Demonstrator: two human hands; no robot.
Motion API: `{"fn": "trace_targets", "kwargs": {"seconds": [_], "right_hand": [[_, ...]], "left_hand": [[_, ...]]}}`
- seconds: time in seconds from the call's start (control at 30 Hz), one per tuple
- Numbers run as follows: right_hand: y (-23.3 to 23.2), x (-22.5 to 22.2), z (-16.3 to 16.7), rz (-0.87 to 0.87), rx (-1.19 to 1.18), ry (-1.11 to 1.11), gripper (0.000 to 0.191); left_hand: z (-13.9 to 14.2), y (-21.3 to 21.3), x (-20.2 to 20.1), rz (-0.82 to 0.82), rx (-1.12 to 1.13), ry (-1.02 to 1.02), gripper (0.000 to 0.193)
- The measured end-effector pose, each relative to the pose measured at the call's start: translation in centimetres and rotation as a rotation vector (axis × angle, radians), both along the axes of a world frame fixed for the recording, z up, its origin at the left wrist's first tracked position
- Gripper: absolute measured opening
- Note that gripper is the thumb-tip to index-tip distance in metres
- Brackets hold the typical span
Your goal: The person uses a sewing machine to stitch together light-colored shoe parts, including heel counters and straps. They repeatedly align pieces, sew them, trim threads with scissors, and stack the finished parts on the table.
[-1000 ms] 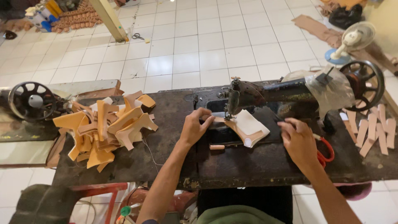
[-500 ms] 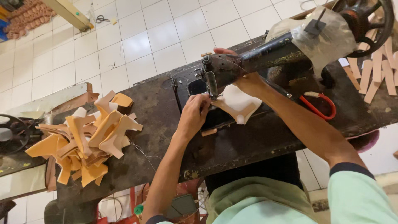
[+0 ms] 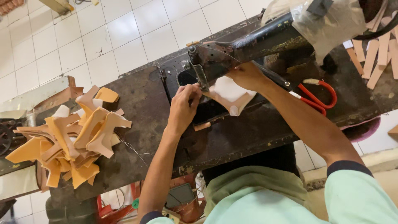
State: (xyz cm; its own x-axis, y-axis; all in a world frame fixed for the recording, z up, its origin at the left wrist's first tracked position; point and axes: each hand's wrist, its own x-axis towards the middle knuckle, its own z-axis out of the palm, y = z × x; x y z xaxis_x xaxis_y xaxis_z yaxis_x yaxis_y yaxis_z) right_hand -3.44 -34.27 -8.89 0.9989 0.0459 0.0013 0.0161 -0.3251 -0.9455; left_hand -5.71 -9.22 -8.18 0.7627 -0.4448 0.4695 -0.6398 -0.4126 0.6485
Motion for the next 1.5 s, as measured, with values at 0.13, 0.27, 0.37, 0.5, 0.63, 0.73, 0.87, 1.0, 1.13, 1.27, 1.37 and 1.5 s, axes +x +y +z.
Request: {"fn": "trace_targets", "kwargs": {"seconds": [0.13, 0.27, 0.37, 0.5, 0.63, 0.73, 0.87, 1.0, 1.13, 1.27, 1.37, 1.5], "right_hand": [[0.2, -0.2, 0.4, -0.03, -0.018, 0.084, 0.017], [0.2, -0.3, 0.7, -0.012, -0.003, 0.021, 0.019], [0.2, -0.3, 0.9, -0.04, -0.002, 0.153, 0.018], [0.3, -0.3, 1.0, -0.024, 0.01, 0.097, 0.019], [0.3, -0.2, 0.8, -0.013, 0.027, 0.06, 0.018], [0.3, -0.2, 0.4, -0.01, 0.043, 0.021, 0.017], [0.3, -0.3, 0.5, -0.02, 0.103, 0.068, 0.018], [0.3, -0.7, 1.8, 0.121, 0.244, -0.072, 0.032], [0.8, -1.5, 4.2, 0.387, 0.714, -0.261, 0.072], [0.9, -1.7, 5.1, 0.344, 0.558, -0.312, 0.072], [0.6, -1.5, 4.2, 0.401, 0.639, -0.284, 0.07], [0.4, -0.9, 2.8, 0.314, 0.551, -0.202, 0.048]], "left_hand": [[-0.1, -0.4, -0.2, 0.043, 0.023, 0.066, 0.018], [0.1, -0.5, -0.4, 0.06, 0.03, 0.07, 0.016], [0.2, -0.7, -0.6, 0.076, 0.042, 0.115, 0.015], [0.1, -0.9, -0.8, 0.08, 0.007, 0.094, 0.015], [0.0, -1.0, -0.9, 0.08, 0.028, 0.063, 0.017], [0.1, -1.1, -1.0, 0.099, 0.032, 0.062, 0.014], [0.4, -1.4, -1.2, 0.116, 0.036, 0.063, 0.012], [0.3, -1.3, -1.5, 0.118, -0.027, -0.049, 0.013], [-0.4, -0.9, -2.0, 0.132, 0.228, 0.067, 0.018], [-0.8, -0.8, -2.0, 0.144, 0.178, 0.037, 0.024], [-0.6, -0.6, -1.5, 0.121, 0.228, -0.188, 0.043], [-0.1, -0.4, -1.6, 0.076, 0.295, -0.104, 0.049]]}}
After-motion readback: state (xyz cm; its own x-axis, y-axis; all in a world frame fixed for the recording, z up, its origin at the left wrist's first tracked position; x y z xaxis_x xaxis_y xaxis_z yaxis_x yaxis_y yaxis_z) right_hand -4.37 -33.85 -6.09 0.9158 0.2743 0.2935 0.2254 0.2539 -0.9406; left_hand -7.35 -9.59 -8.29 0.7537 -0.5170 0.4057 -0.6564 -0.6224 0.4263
